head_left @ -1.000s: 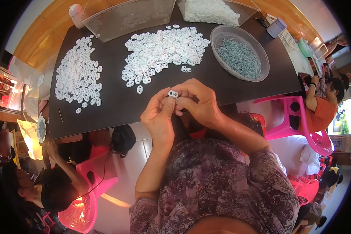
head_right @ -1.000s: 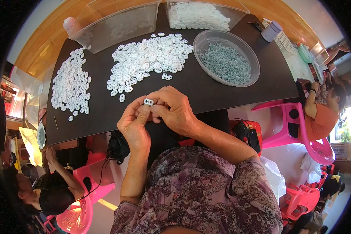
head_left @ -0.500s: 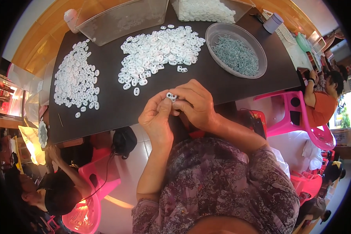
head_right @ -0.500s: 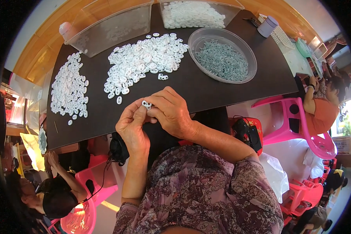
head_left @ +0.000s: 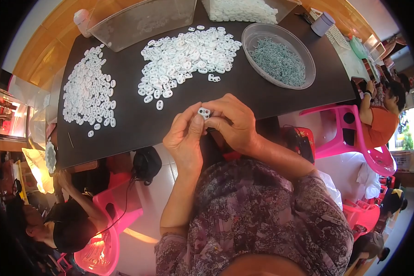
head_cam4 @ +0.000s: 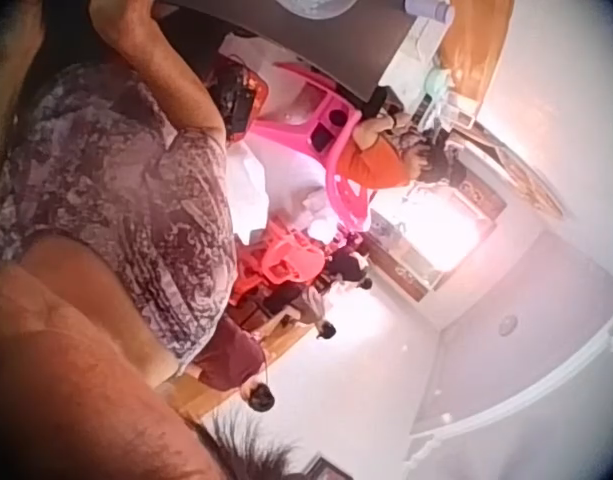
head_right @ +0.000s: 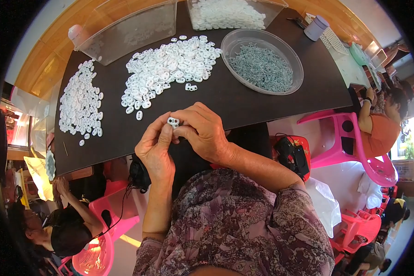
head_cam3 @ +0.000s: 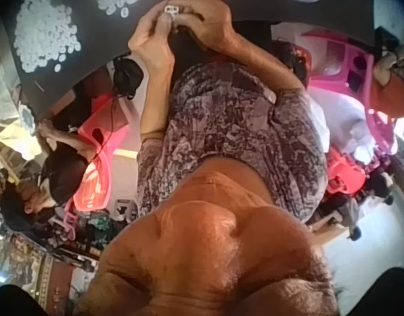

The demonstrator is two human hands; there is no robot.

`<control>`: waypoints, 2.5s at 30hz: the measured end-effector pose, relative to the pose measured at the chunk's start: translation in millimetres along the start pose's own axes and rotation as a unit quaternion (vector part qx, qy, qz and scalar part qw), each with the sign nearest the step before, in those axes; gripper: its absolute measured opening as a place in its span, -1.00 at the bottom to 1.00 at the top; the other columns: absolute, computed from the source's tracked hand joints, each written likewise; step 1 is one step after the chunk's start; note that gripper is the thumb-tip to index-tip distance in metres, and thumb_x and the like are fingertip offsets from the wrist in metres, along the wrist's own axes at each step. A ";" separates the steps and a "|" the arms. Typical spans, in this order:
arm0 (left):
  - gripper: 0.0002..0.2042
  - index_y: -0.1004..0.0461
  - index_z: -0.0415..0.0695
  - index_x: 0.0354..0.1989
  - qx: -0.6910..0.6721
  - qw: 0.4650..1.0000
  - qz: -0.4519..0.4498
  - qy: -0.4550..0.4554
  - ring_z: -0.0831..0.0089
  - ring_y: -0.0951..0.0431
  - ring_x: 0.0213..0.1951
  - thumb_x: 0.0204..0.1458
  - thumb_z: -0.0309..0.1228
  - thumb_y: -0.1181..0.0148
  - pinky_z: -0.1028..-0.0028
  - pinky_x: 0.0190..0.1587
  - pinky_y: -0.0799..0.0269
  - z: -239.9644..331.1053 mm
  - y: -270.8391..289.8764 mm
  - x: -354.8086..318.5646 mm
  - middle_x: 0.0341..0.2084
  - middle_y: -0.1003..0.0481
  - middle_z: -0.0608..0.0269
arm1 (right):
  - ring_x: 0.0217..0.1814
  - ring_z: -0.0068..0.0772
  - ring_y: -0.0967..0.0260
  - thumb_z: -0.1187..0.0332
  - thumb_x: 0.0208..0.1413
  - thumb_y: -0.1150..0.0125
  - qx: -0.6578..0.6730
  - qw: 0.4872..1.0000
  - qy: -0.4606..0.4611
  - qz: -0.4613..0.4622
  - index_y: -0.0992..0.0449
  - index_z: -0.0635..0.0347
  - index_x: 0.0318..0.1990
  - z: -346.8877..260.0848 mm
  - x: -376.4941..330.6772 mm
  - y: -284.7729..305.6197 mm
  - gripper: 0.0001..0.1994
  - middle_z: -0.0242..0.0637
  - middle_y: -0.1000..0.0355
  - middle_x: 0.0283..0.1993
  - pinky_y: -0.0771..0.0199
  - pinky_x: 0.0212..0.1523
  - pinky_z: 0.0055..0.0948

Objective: Inserting small blue pins into white plastic connector components.

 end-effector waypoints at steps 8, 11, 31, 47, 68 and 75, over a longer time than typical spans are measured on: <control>-0.80 -0.48 -0.34 -0.14 0.007 0.999 -0.022 -0.035 0.62 -0.35 -0.44 0.04 -0.57 -0.11 0.64 -0.39 -0.30 0.8 -3.1 -2.6 -0.42 -0.40 0.30 | -0.49 -0.45 -0.26 0.61 -0.25 -0.24 0.035 0.999 -0.013 0.010 -0.48 0.26 -0.26 0.4 -3.0 0.9 -0.72 -0.33 -0.40 -0.49 -0.27 -0.48 -0.51; -0.78 -0.47 -0.35 -0.17 0.015 0.997 -0.012 -0.076 0.60 -0.37 -0.49 0.05 -0.49 -0.13 0.64 -0.43 -0.33 4.6 -2.2 -3.5 -0.43 -0.47 0.25 | -0.49 -0.44 -0.25 0.62 -0.25 -0.24 0.043 0.999 0.006 0.021 -0.47 0.28 -0.26 -3.4 -2.3 0.7 -0.72 -0.33 -0.40 -0.49 -0.27 -0.48 -0.50; -0.79 -0.44 -0.35 -0.19 -0.009 0.998 -0.025 -0.064 0.63 -0.35 -0.50 0.09 -0.44 -0.10 0.66 -0.43 -0.28 8.6 -11.8 -4.2 -0.46 -0.45 0.26 | -0.48 -0.48 -0.30 0.64 -0.20 -0.23 0.035 0.998 0.021 0.039 -0.49 0.37 -0.24 -5.1 -4.8 6.7 -0.73 -0.29 -0.41 -0.51 -0.31 -0.48 -0.56; -0.82 -0.42 -0.36 -0.17 -0.041 0.993 -0.013 -0.111 0.63 -0.35 -0.40 0.09 -0.53 -0.08 0.66 -0.32 -0.30 9.3 -9.5 -14.0 -0.40 -0.37 0.32 | -0.50 -0.41 -0.27 0.64 -0.12 -0.18 0.035 0.995 0.072 0.057 -0.44 0.40 -0.21 -17.3 -8.0 1.6 -0.76 -0.25 -0.40 -0.46 -0.28 -0.52 -0.53; -0.83 -0.39 -0.34 -0.19 0.068 0.977 0.035 -0.197 0.64 -0.29 -0.48 0.16 -0.49 0.03 0.65 -0.44 -0.25 14.1 -12.0 -10.7 -0.47 -0.29 0.32 | -0.50 -0.32 -0.29 0.65 -0.11 -0.13 -0.015 0.988 0.133 0.079 -0.42 0.38 -0.24 -19.8 -3.4 -2.3 -0.79 -0.19 -0.42 -0.41 -0.31 -0.51 -0.46; -0.76 -0.37 -0.31 -0.05 0.108 0.990 0.019 -0.087 0.60 -0.38 -0.45 0.15 -0.51 0.12 0.62 -0.38 -0.32 17.9 -22.1 -23.3 -0.37 -0.45 0.24 | -0.49 -0.43 -0.28 0.62 -0.12 -0.19 0.031 0.998 0.032 0.052 -0.46 0.34 -0.26 2.0 8.0 16.9 -0.80 -0.24 -0.41 -0.41 -0.27 -0.48 -0.53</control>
Point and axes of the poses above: each hand's wrist, its own x-axis towards the middle knuckle, its own y-axis out of the back of the hand, z = x × y, the point moved 8 cm from there along x, towards the middle knuckle
